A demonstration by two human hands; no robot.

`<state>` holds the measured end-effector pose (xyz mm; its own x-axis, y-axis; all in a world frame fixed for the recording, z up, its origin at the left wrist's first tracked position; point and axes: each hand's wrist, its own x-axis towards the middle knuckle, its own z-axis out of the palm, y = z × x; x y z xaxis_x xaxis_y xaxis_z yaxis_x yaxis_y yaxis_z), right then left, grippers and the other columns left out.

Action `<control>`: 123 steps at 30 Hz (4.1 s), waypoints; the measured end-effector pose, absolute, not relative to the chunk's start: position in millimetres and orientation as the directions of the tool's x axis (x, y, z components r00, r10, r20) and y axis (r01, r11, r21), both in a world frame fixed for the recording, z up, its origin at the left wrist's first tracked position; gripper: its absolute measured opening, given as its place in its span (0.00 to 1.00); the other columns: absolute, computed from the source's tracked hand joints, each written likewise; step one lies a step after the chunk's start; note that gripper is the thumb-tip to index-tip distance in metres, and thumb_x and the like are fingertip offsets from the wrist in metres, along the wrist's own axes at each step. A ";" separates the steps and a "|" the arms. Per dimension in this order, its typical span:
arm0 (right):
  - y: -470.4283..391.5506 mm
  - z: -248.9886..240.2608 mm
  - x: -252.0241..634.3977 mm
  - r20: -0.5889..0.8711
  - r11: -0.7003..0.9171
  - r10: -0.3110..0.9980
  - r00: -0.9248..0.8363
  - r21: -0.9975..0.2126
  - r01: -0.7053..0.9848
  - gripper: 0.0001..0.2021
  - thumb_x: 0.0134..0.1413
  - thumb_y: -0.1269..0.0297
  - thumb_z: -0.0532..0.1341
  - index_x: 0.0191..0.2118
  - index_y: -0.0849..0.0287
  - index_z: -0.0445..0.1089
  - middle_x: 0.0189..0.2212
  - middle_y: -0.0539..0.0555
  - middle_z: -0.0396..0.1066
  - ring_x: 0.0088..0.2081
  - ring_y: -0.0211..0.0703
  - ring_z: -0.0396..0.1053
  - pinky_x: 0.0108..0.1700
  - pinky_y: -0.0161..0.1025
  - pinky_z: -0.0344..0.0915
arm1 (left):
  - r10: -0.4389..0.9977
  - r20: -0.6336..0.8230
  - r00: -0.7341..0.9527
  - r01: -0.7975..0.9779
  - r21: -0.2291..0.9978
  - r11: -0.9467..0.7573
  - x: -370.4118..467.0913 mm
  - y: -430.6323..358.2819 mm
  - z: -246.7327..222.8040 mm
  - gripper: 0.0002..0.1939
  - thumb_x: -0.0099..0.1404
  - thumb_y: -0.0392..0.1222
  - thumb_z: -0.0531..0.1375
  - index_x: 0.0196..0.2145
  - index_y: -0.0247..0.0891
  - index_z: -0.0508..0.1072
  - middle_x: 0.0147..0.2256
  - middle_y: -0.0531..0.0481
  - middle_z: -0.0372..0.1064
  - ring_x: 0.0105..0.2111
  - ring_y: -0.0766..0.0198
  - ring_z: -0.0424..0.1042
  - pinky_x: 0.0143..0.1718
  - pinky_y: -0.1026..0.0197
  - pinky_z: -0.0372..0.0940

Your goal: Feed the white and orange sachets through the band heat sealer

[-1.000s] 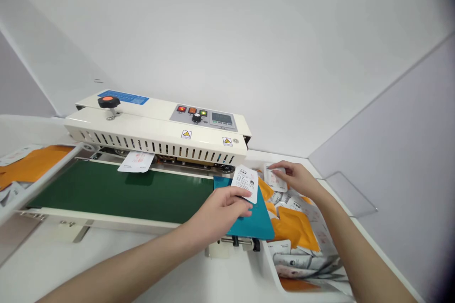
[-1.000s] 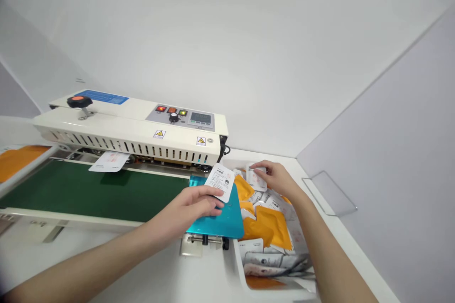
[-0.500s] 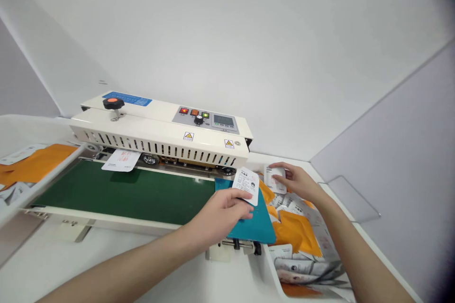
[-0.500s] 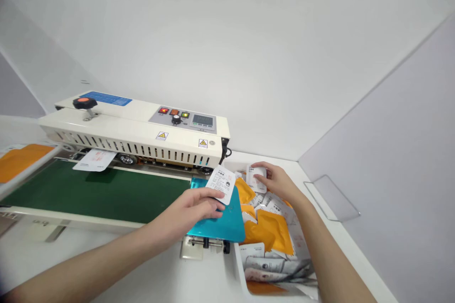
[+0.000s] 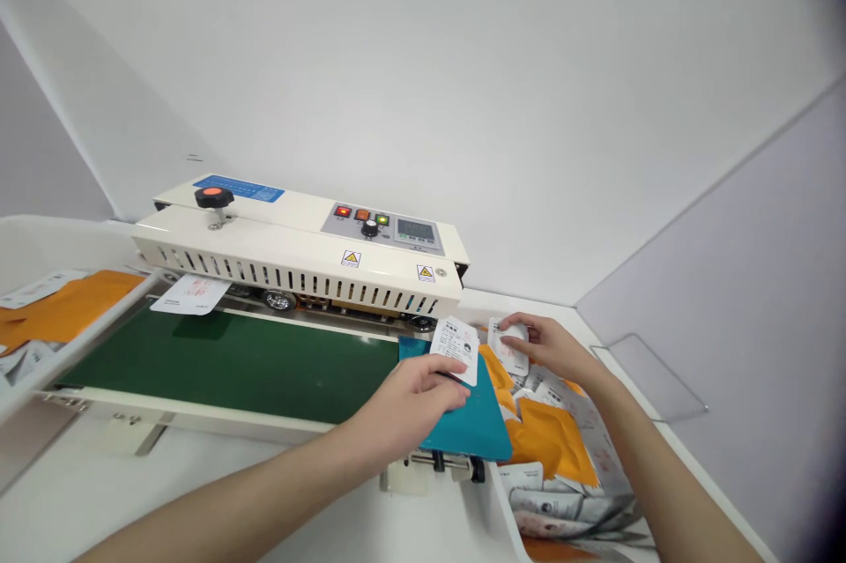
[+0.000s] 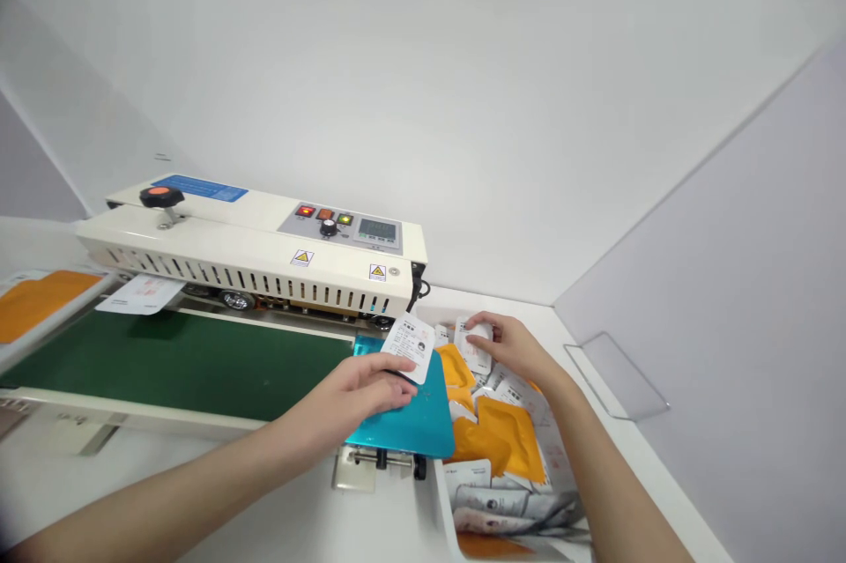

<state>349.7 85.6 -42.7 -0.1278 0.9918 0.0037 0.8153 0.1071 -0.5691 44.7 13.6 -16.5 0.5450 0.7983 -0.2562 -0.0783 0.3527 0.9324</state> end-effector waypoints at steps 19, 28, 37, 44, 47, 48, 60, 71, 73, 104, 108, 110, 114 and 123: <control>85.4 -42.1 345.7 -0.004 0.120 0.989 -0.148 -0.562 0.818 0.15 0.51 0.48 0.60 0.37 0.55 0.72 0.20 0.47 0.63 0.21 0.37 0.55 0.22 0.34 0.54 | 0.786 -0.293 0.545 -0.215 0.857 0.468 44.0 14.1 -16.2 0.21 0.59 0.41 0.62 0.50 0.35 0.69 0.46 0.40 0.72 0.50 0.55 0.69 0.54 0.55 0.61; 87.9 -45.7 349.2 -0.008 0.112 0.990 -0.142 -0.569 0.815 0.16 0.50 0.48 0.61 0.36 0.56 0.72 0.20 0.47 0.62 0.21 0.37 0.54 0.22 0.34 0.52 | 0.818 -0.336 0.467 -0.303 0.808 0.505 45.3 8.6 -17.8 0.22 0.61 0.38 0.59 0.53 0.35 0.66 0.47 0.40 0.71 0.47 0.57 0.71 0.51 0.56 0.63; 88.3 -45.9 349.1 -0.012 0.123 0.987 -0.160 -0.584 0.802 0.15 0.49 0.49 0.62 0.36 0.55 0.73 0.22 0.48 0.65 0.22 0.37 0.56 0.23 0.34 0.54 | 0.898 -0.295 0.327 -0.263 0.884 0.386 47.8 -2.8 -12.2 0.24 0.61 0.39 0.58 0.55 0.39 0.62 0.42 0.44 0.71 0.36 0.59 0.74 0.46 0.56 0.63; 84.7 -35.2 346.5 -0.022 0.043 0.997 -0.080 -0.696 0.716 0.17 0.52 0.47 0.60 0.39 0.55 0.72 0.21 0.48 0.68 0.21 0.39 0.60 0.23 0.35 0.57 | 0.893 -0.281 0.351 -0.236 0.897 0.375 47.3 -1.6 -11.2 0.24 0.60 0.38 0.56 0.55 0.42 0.59 0.42 0.46 0.69 0.34 0.62 0.73 0.44 0.56 0.63; 84.5 -31.6 350.2 0.025 0.024 1.000 -0.007 -0.773 0.634 0.17 0.53 0.48 0.60 0.41 0.55 0.72 0.28 0.52 0.72 0.28 0.43 0.67 0.29 0.37 0.63 | 0.898 -0.259 0.357 -0.237 0.904 0.355 47.9 0.0 -13.2 0.23 0.59 0.36 0.55 0.53 0.42 0.62 0.47 0.45 0.65 0.33 0.63 0.73 0.43 0.57 0.64; 85.0 -31.7 352.3 0.043 0.017 0.999 0.029 -0.796 0.605 0.17 0.52 0.49 0.61 0.41 0.56 0.73 0.30 0.52 0.73 0.30 0.43 0.69 0.32 0.38 0.64 | 0.898 -0.252 0.361 -0.238 0.906 0.350 47.9 0.5 -13.6 0.23 0.59 0.36 0.55 0.53 0.42 0.63 0.48 0.44 0.64 0.33 0.63 0.74 0.43 0.57 0.64; 76.8 -24.8 343.2 -0.055 -0.028 0.990 -0.134 -0.979 0.200 0.16 0.43 0.58 0.71 0.41 0.54 0.76 0.37 0.56 0.77 0.39 0.49 0.73 0.42 0.44 0.69 | 0.861 -0.089 0.501 -0.175 0.964 0.201 49.4 9.2 -20.2 0.17 0.58 0.33 0.57 0.46 0.40 0.72 0.53 0.44 0.62 0.53 0.56 0.64 0.48 0.57 0.66; 70.7 -24.7 320.3 -0.080 -0.007 0.873 -0.481 -0.988 0.152 0.16 0.50 0.64 0.68 0.47 0.54 0.75 0.40 0.57 0.77 0.41 0.47 0.73 0.42 0.42 0.69 | 0.804 -0.068 0.591 -0.059 0.990 0.126 46.6 11.7 -21.1 0.14 0.60 0.37 0.57 0.43 0.41 0.75 0.50 0.47 0.67 0.48 0.57 0.68 0.46 0.57 0.64; 70.3 -24.8 316.5 -0.089 -0.017 0.867 -0.490 -0.988 0.150 0.17 0.49 0.63 0.68 0.48 0.54 0.75 0.41 0.57 0.77 0.40 0.47 0.73 0.41 0.43 0.69 | 0.793 -0.103 0.600 -0.032 0.988 0.152 46.0 12.5 -20.2 0.13 0.60 0.38 0.57 0.43 0.41 0.76 0.49 0.47 0.68 0.47 0.57 0.69 0.47 0.57 0.64; 66.6 -26.4 299.4 0.008 0.091 0.927 -0.374 -0.975 0.204 0.13 0.50 0.61 0.67 0.44 0.54 0.77 0.37 0.55 0.77 0.35 0.45 0.72 0.38 0.42 0.70 | 0.776 -0.162 0.609 0.065 0.986 0.154 44.5 13.6 -22.4 0.16 0.62 0.44 0.56 0.45 0.38 0.76 0.48 0.44 0.71 0.38 0.60 0.73 0.39 0.59 0.65; 65.9 -24.3 293.4 -0.052 0.046 0.919 -0.390 -0.970 0.237 0.15 0.50 0.61 0.68 0.45 0.54 0.76 0.39 0.56 0.77 0.39 0.49 0.73 0.41 0.45 0.70 | 0.779 -0.182 0.600 0.092 0.983 0.158 45.6 13.1 -23.3 0.17 0.61 0.45 0.56 0.45 0.37 0.76 0.45 0.45 0.73 0.37 0.60 0.73 0.39 0.59 0.65; 65.9 -23.4 291.2 -0.074 0.031 0.912 -0.404 -0.968 0.248 0.16 0.49 0.60 0.68 0.45 0.55 0.76 0.39 0.57 0.77 0.41 0.51 0.73 0.42 0.47 0.70 | 0.778 -0.188 0.599 0.096 0.982 0.164 46.2 13.3 -22.0 0.18 0.59 0.44 0.57 0.45 0.37 0.75 0.44 0.45 0.73 0.38 0.59 0.72 0.39 0.59 0.64; 66.0 -22.2 290.5 -0.084 0.028 0.912 -0.401 -0.964 0.265 0.16 0.49 0.59 0.68 0.45 0.56 0.75 0.37 0.56 0.78 0.40 0.51 0.74 0.41 0.47 0.70 | 0.780 -0.208 0.591 0.117 0.978 0.172 46.2 14.1 -17.7 0.19 0.57 0.43 0.59 0.46 0.37 0.75 0.46 0.45 0.71 0.39 0.59 0.71 0.38 0.62 0.63; 69.7 -20.6 296.8 0.091 0.192 0.962 -0.258 -0.897 0.397 0.18 0.56 0.55 0.62 0.51 0.53 0.70 0.47 0.56 0.73 0.46 0.52 0.71 0.47 0.48 0.70 | 0.758 -0.233 0.609 0.023 0.961 0.277 42.3 17.3 -23.4 0.21 0.61 0.48 0.57 0.50 0.37 0.72 0.44 0.42 0.72 0.38 0.59 0.73 0.42 0.58 0.63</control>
<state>296.8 69.7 -20.6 -0.2584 0.9617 0.0912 0.3973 0.1918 -0.8974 42.3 17.3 -23.4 0.6090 0.7582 -0.2332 0.0230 0.2770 0.9606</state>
